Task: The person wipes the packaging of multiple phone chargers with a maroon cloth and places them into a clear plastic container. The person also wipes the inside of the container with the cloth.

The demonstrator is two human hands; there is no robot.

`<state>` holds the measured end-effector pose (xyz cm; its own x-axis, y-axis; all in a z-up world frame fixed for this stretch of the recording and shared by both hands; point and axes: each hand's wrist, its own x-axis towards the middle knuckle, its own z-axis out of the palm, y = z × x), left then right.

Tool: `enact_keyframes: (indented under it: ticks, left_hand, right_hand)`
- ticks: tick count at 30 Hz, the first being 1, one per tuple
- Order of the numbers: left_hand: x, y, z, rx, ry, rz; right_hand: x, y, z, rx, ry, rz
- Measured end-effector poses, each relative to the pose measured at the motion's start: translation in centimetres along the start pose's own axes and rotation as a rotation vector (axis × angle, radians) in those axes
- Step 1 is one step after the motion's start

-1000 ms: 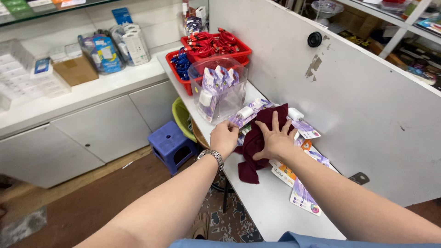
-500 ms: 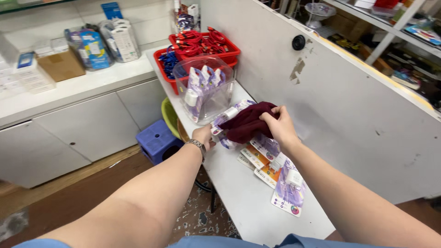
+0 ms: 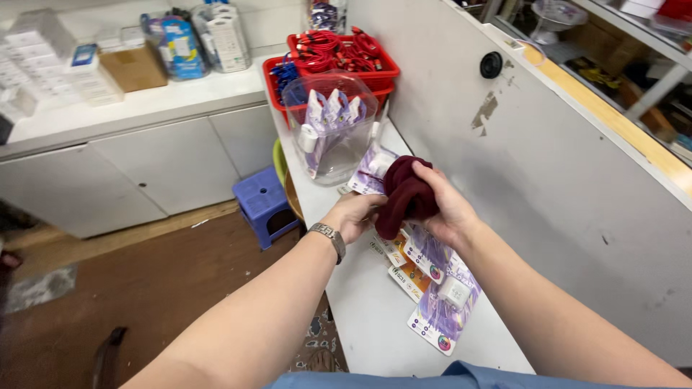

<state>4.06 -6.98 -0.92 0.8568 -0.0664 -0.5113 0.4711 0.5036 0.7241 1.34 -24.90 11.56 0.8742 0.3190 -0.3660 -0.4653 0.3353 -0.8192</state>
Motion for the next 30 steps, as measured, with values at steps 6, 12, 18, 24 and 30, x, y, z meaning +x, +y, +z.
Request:
enact_keyframes:
  ticks: [6, 12, 18, 24, 30]
  left_hand:
    - [-5.9, 0.8, 4.2, 0.146, -0.006, 0.218]
    - [-8.2, -1.0, 5.0, -0.024, 0.066, 0.310]
    - [-8.9, -2.2, 4.6, 0.303, 0.344, 0.508]
    - [-12.8, 0.3, 3.9, 0.080, -0.076, 0.398]
    - [-12.6, 3.8, 4.1, -0.317, 0.080, 0.329]
  right_hand:
    - [2.5, 2.0, -1.2, -0.333, 0.155, -0.250]
    - [1.6, -0.1, -2.5, -0.172, -0.007, -0.267]
    - [-1.0, 0.2, 0.4, -0.596, -0.225, -0.157]
    - [-0.8, -1.6, -0.1, -0.457, -0.260, -0.217]
    - [-0.7, -0.6, 1.3, -1.242, -0.385, -0.642]
